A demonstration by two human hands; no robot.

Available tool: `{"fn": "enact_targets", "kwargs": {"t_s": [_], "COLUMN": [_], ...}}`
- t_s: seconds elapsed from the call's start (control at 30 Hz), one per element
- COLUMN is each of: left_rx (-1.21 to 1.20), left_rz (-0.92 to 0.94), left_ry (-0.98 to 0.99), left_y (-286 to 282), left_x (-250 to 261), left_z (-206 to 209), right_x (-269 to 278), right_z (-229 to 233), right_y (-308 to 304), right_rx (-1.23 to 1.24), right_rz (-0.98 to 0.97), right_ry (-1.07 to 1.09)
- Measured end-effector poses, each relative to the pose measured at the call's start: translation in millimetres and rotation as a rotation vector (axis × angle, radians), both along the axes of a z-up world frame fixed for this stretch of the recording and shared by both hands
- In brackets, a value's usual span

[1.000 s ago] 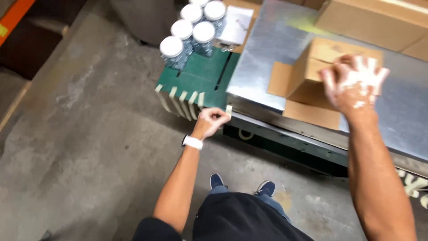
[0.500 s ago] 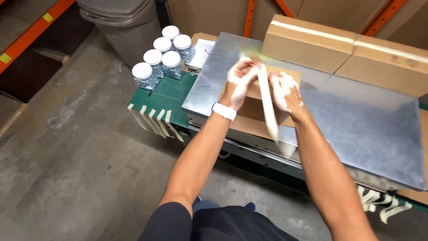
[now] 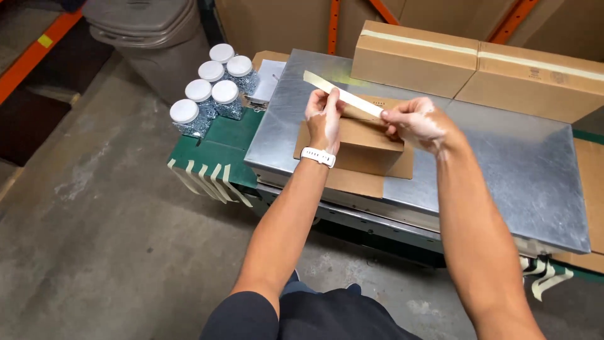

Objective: The person constructs small cardboard boxes, fills them with jars of hardware, and seals them using pre-cut adhesive strips.

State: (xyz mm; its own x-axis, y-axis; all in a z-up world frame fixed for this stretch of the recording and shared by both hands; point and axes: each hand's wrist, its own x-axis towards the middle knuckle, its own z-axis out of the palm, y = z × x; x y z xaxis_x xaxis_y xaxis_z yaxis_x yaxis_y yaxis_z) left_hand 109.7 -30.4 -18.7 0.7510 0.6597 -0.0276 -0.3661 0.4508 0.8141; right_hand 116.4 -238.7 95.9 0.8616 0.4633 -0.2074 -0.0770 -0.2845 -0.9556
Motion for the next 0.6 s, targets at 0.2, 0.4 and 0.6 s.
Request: {"fn": "enact_targets", "kwargs": {"t_s": [0.2, 0.4, 0.6], "left_rx": [-0.114, 0.337, 0.653], "left_rz": [-0.025, 0.128, 0.291], "left_ry": [0.097, 0.234, 0.417], "left_y": [0.6, 37.6, 39.5], "left_x": [-5.0, -42.8, -49.1], "left_z": [6.5, 24.2, -14.1], "right_x": [58.1, 57.2, 64.8], "right_z": [-19.1, 0.6, -20.2], "right_y": [9.9, 16.3, 4.8], "right_rx": [-0.38, -0.532, -0.428], "right_rz": [0.198, 0.256, 0.164], "right_ry": [0.049, 0.09, 0.082]}}
